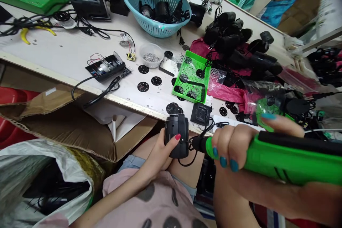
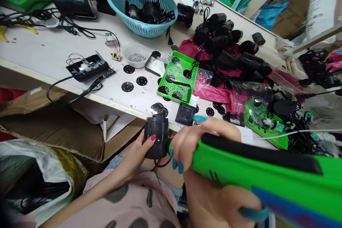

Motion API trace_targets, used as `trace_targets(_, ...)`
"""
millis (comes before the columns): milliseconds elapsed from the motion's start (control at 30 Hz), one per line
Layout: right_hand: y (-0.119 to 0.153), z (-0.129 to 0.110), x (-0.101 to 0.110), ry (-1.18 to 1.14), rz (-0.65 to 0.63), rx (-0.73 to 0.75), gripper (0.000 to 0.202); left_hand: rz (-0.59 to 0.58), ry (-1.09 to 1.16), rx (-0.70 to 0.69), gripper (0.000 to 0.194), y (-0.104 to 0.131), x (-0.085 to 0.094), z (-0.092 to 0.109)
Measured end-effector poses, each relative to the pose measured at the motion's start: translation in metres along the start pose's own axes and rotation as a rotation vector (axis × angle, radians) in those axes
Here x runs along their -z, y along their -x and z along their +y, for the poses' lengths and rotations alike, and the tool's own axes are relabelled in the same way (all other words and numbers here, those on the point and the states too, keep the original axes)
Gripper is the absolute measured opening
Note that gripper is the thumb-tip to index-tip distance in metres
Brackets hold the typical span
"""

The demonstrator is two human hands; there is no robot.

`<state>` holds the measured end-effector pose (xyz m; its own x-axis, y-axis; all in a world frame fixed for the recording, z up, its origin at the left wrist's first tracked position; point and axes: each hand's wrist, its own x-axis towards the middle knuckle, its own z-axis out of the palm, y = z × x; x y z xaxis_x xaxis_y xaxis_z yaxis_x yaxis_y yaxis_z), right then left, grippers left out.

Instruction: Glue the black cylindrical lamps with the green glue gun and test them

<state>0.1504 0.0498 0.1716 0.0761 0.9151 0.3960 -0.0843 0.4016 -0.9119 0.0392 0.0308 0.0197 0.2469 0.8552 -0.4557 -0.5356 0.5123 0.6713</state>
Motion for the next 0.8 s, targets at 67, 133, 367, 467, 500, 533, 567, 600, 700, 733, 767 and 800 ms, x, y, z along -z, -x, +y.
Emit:
trace_targets(67, -0.016, 0.000, 0.003, 0.012, 0.059, 0.055, 0.037, 0.013, 0.040, 0.006, 0.049, -0.003, 0.011, -0.004)
trace_targets(133, -0.038, 0.006, 0.003, 0.085, 0.111, 0.144, 0.031, 0.035, 0.105, -0.024, 0.049, -0.003, 0.022, -0.006)
trace_targets(367, -0.100, 0.079, -0.035, -0.165, 0.222, 0.208, 0.025, 0.184, 0.176, -0.150, 0.060, 0.010, 0.030, 0.002)
trace_targets(467, -0.116, 0.107, -0.057, -0.196, 0.274, 0.243, 0.028, 0.262, 0.224, -0.172, 0.067, 0.010, 0.026, 0.003)
trace_targets(500, -0.120, 0.115, -0.062, -0.200, 0.274, 0.238, 0.028, 0.273, 0.235, -0.170, 0.067, 0.009, 0.025, 0.003)
trace_targets(533, -0.122, 0.123, -0.066, -0.198, 0.270, 0.223, 0.028, 0.285, 0.240, -0.169, 0.067, 0.008, 0.024, 0.003)
trace_targets(567, -0.122, 0.131, -0.069, -0.191, 0.270, 0.201, 0.028, 0.299, 0.243, -0.170, 0.068, 0.008, 0.024, 0.003)
trace_targets(600, -0.120, 0.139, -0.071, -0.181, 0.271, 0.175, 0.028, 0.312, 0.243, -0.172, 0.068, 0.007, 0.024, 0.004)
trace_targets(700, -0.108, 0.160, -0.073, -0.176, 0.292, 0.107, 0.026, 0.340, 0.238, -0.180, 0.071, 0.005, 0.027, 0.005)
trace_targets(733, -0.103, 0.165, -0.073, -0.181, 0.301, 0.107, 0.025, 0.343, 0.230, -0.178, 0.073, 0.005, 0.029, 0.005)
trace_targets(767, -0.099, 0.168, -0.072, -0.187, 0.308, 0.118, 0.023, 0.342, 0.221, -0.176, 0.075, 0.004, 0.031, 0.005)
trace_targets(800, -0.096, 0.170, -0.072, -0.187, 0.313, 0.135, 0.022, 0.344, 0.212, -0.178, 0.076, 0.003, 0.033, 0.004)
